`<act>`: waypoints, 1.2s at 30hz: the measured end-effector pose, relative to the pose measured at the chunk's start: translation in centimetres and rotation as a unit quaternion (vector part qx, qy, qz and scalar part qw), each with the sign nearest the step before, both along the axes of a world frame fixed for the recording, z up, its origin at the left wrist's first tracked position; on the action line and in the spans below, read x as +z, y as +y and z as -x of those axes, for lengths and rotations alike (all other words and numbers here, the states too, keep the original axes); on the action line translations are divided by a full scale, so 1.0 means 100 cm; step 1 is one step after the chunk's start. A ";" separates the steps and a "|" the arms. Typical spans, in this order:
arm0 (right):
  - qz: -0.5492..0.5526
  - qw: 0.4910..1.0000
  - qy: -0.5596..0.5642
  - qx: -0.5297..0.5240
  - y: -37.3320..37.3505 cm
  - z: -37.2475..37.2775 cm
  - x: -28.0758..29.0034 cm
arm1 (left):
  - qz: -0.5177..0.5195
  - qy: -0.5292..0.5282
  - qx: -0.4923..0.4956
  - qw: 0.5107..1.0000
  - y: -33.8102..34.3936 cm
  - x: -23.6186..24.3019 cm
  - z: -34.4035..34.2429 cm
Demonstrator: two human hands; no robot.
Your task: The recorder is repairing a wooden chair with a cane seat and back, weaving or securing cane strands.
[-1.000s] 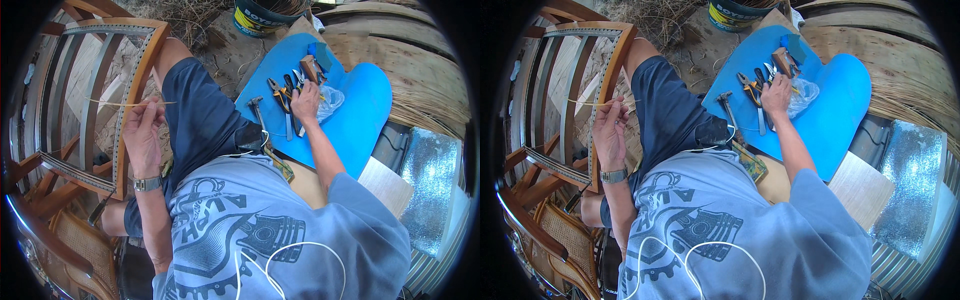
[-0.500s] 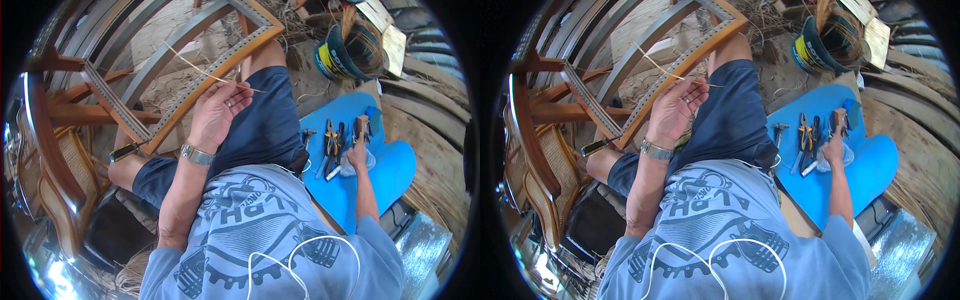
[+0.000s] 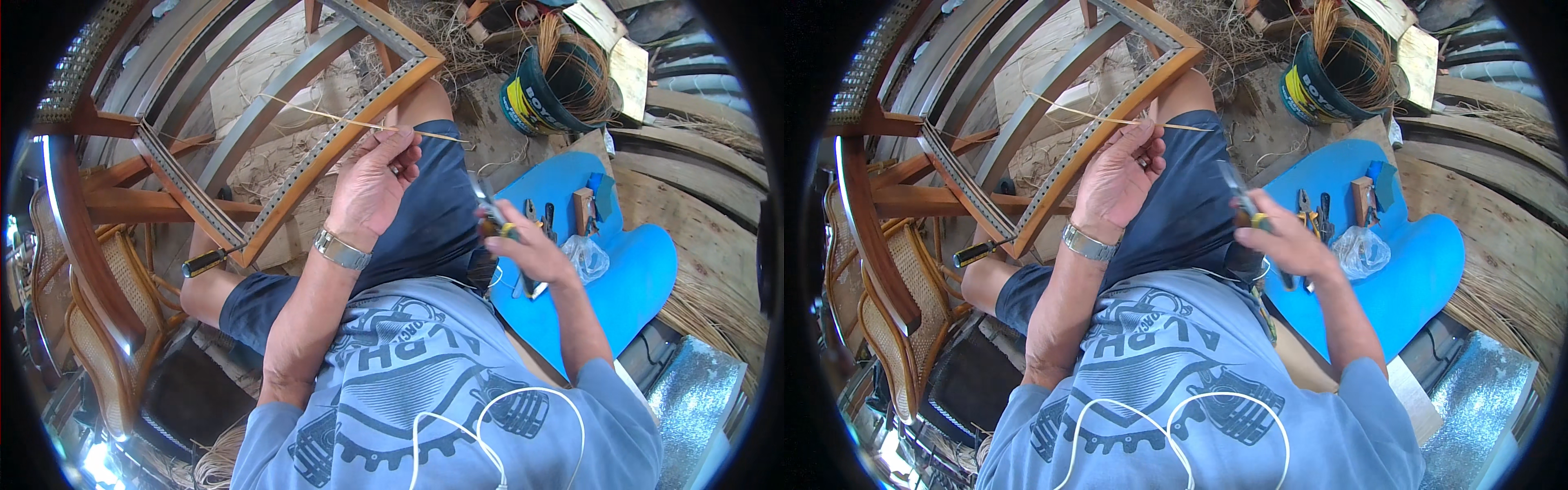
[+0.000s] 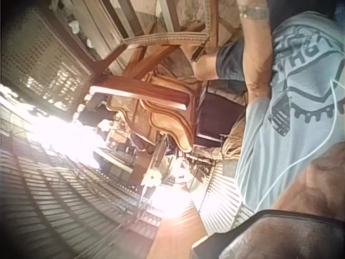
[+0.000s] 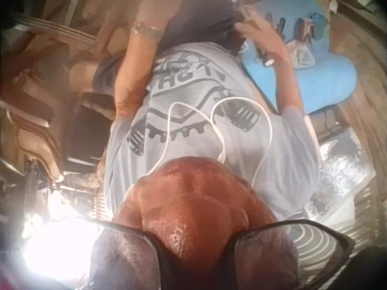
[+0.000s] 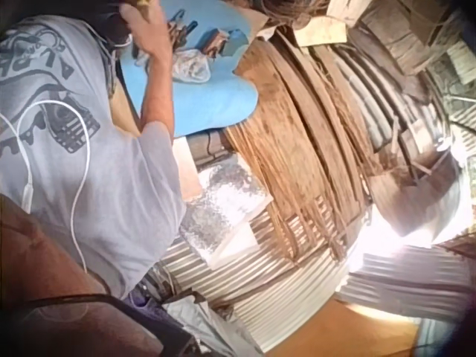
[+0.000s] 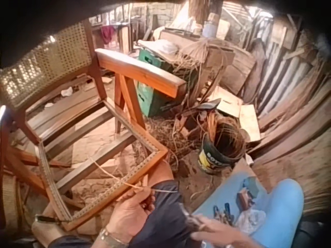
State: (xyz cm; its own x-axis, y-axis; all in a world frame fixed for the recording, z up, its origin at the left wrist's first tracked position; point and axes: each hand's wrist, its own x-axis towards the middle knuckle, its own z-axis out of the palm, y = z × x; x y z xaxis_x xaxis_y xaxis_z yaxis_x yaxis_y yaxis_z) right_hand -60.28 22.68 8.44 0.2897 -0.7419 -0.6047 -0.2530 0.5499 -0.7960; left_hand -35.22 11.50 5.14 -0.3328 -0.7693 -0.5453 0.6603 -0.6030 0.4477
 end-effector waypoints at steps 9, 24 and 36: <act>0.104 0.991 0.074 0.042 -0.040 -0.043 0.010 | -0.030 0.027 -0.014 0.999 0.004 0.005 0.004; 0.127 0.988 0.082 -0.028 -0.042 -0.058 0.022 | -0.036 0.014 -0.060 0.997 0.009 0.002 0.005; 0.165 0.969 0.179 -0.042 -0.025 -0.026 0.001 | 0.034 -0.030 -0.003 0.999 0.007 0.002 -0.008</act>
State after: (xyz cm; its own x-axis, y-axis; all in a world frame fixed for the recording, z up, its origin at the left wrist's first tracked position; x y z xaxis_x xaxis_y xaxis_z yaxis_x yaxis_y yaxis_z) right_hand -57.65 20.17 8.53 0.0364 -0.9240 -0.3807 -0.5106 0.3102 -0.8019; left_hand -34.39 12.15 5.34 -0.3054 -0.8035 -0.5110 0.6275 -0.5735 0.5267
